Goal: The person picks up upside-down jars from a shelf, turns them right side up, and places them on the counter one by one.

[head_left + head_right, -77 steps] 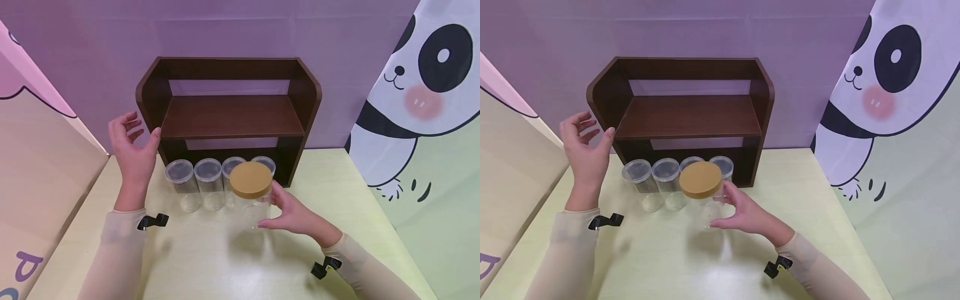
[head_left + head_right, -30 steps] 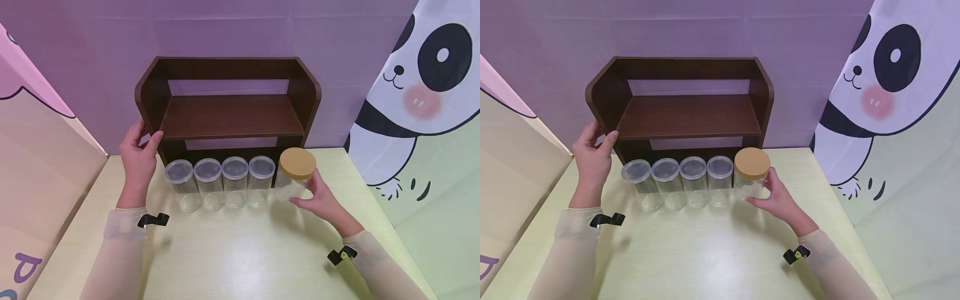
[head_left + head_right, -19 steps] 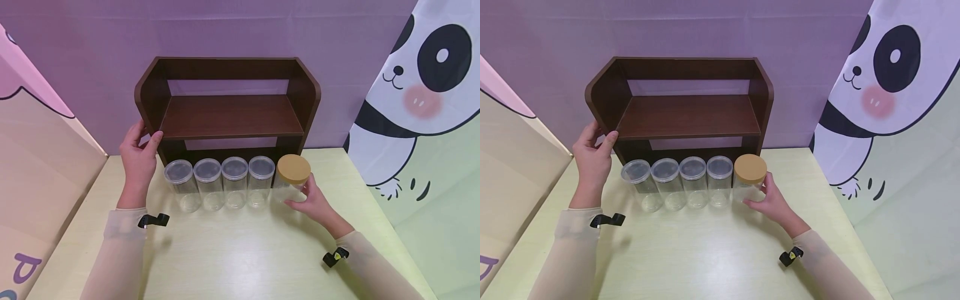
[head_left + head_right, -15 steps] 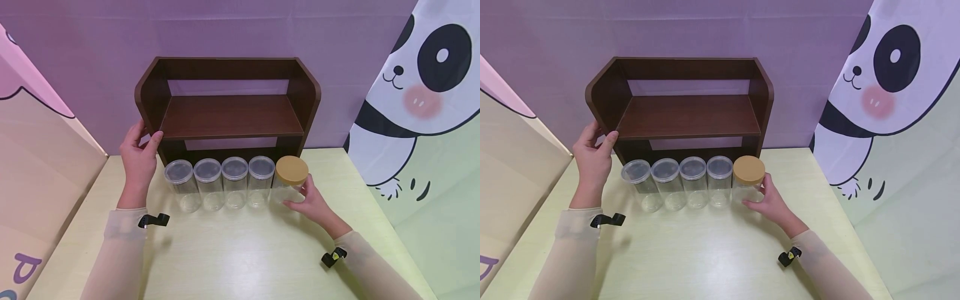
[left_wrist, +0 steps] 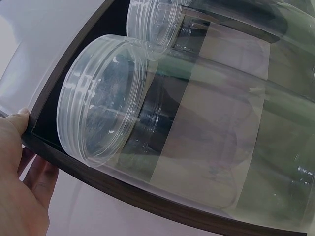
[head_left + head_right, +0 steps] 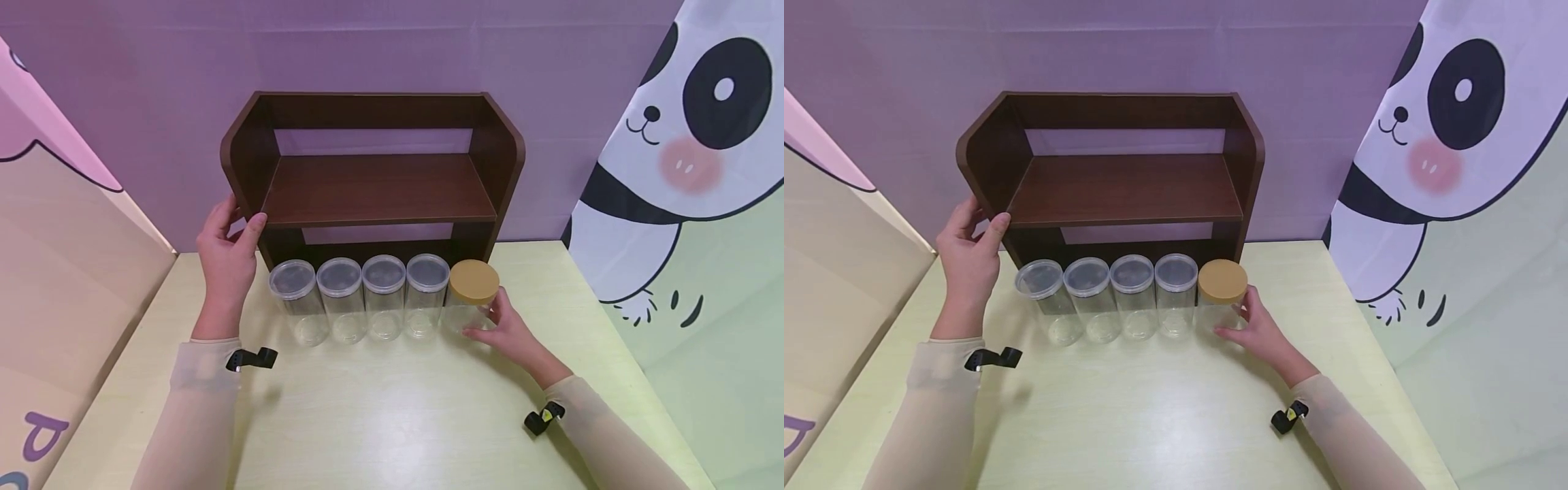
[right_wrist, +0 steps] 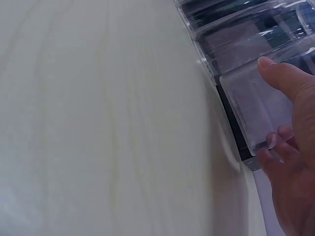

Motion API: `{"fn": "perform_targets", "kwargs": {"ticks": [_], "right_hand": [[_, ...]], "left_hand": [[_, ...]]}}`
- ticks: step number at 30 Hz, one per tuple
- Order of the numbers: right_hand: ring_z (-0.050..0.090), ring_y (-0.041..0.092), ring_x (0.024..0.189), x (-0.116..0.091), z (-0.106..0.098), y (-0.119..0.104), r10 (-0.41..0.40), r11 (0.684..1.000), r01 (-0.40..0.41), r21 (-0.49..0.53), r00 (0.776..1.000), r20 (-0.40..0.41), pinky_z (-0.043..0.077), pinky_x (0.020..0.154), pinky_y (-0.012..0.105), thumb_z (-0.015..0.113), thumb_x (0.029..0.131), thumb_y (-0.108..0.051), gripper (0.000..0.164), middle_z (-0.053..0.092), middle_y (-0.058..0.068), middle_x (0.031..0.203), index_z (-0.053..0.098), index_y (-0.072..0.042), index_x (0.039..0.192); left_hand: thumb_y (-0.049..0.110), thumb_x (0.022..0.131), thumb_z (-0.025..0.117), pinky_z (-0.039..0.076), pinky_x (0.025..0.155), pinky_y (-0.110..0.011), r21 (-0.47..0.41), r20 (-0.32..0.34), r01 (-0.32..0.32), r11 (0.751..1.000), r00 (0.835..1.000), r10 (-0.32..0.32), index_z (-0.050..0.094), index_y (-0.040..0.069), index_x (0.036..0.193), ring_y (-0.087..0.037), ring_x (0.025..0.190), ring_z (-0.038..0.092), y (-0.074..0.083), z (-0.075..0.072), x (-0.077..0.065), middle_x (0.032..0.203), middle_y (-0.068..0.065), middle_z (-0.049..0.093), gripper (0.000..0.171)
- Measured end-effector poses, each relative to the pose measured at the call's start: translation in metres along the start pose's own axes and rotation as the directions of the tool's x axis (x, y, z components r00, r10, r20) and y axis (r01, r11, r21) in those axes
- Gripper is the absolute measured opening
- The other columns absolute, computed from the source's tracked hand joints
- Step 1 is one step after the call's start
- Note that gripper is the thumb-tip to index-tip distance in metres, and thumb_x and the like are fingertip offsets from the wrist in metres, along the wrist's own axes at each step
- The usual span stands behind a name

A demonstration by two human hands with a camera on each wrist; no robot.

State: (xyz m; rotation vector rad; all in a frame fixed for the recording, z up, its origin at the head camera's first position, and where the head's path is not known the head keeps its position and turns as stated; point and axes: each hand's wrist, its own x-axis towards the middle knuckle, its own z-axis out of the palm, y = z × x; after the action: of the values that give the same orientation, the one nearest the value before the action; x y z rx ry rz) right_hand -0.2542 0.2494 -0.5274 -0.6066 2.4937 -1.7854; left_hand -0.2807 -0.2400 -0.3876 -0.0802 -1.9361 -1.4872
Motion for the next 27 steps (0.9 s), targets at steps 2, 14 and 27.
{"fn": "perform_targets", "kwargs": {"ticks": [2, 14, 27], "right_hand": [[0.038, 0.047, 0.157, 0.001, 0.001, 0.004, 0.002, 1.0, -0.002, 0.014, 1.0, 0.01, 0.031, 0.127, 0.065, 0.09, 0.085, 0.009, 0.098, 0.043, 0.024, 0.163, 0.028, -0.001, 0.16], [0.037, 0.047, 0.155, 0.004, -0.001, 0.009, 0.043, 0.999, -0.045, 0.024, 0.998, 0.052, 0.032, 0.127, 0.067, 0.091, 0.085, 0.008, 0.111, 0.039, 0.026, 0.166, 0.021, -0.006, 0.17], [0.045, 0.049, 0.148, -0.005, -0.013, 0.006, 0.064, 0.991, -0.054, -0.124, 0.995, 0.075, 0.037, 0.125, 0.066, 0.097, 0.084, -0.004, 0.104, 0.046, 0.027, 0.158, 0.029, 0.002, 0.162]], "left_hand": [[0.024, 0.106, 0.078, 0.057, 0.106, -0.027, 0.001, -0.001, 0.002, 1.0, 1.0, -0.002, 0.07, 0.031, 0.152, -0.018, 0.13, 0.063, 0.0, 0.0, 0.0, 0.139, 0.001, 0.069, 0.047], [0.024, 0.106, 0.078, 0.057, 0.106, -0.028, -0.006, -0.002, -0.016, 1.0, 1.0, 0.016, 0.071, 0.029, 0.151, -0.018, 0.129, 0.063, 0.0, -0.002, 0.002, 0.139, 0.001, 0.07, 0.046], [0.029, 0.11, 0.072, 0.053, 0.103, -0.02, 0.111, 0.164, 0.002, 0.994, 0.986, -0.021, 0.066, 0.02, 0.155, -0.017, 0.129, 0.063, -0.013, -0.023, -0.009, 0.144, -0.004, 0.067, 0.046]]}}
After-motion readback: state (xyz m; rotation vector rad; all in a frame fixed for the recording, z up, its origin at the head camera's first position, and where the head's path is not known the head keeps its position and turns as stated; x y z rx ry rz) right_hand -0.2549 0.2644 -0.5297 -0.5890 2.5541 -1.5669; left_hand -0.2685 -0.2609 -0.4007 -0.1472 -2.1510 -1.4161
